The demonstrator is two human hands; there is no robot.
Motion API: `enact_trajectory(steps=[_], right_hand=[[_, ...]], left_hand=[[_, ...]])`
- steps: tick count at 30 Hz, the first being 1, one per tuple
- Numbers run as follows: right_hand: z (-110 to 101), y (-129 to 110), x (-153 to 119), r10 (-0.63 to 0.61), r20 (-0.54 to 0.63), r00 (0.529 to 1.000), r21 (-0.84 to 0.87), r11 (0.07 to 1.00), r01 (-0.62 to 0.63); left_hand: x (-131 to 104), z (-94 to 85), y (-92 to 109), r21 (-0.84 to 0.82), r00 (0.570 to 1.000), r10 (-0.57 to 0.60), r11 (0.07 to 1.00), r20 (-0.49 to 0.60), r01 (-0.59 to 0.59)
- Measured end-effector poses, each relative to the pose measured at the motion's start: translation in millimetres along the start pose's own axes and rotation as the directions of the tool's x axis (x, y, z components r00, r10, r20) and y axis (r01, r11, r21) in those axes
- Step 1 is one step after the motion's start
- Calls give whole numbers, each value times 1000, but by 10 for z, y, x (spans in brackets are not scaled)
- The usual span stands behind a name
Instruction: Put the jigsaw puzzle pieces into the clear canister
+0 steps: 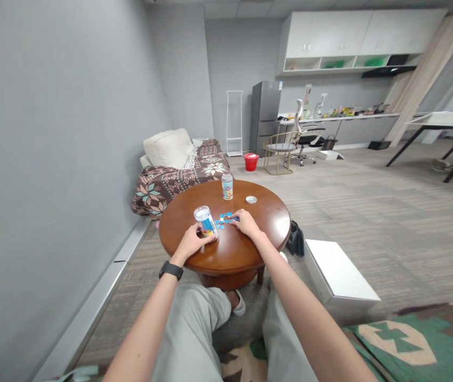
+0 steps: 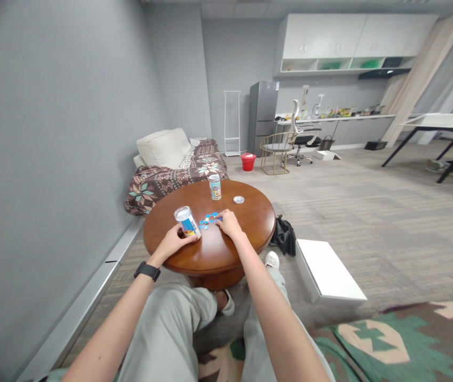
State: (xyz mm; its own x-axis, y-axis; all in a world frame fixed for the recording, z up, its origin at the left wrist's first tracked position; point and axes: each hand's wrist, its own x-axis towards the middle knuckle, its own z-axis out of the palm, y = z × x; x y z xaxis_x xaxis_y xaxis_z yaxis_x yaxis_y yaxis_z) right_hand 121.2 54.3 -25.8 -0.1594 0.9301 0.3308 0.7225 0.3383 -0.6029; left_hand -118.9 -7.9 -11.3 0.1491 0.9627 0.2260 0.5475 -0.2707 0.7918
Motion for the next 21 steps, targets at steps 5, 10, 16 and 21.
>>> enact_trajectory(steps=[5, 10, 16, 21], right_hand=[[63, 56, 10, 64, -78, 995, 149, 987, -51], [95, 90, -17, 49, -89, 995, 223, 974, -28], [133, 133, -29, 54, -139, 989, 283, 959, -12], [166, 170, -20, 64, -161, 985, 334, 942, -6]], left_hand=[[-17, -6, 29, -36, 999, -39, 999, 5, 39], [-29, -16, 50, -14, 999, -34, 999, 13, 34], [-49, -33, 85, 19, 998, -58, 998, 24, 57], [-50, -35, 78, 38, 997, -73, 997, 18, 72]])
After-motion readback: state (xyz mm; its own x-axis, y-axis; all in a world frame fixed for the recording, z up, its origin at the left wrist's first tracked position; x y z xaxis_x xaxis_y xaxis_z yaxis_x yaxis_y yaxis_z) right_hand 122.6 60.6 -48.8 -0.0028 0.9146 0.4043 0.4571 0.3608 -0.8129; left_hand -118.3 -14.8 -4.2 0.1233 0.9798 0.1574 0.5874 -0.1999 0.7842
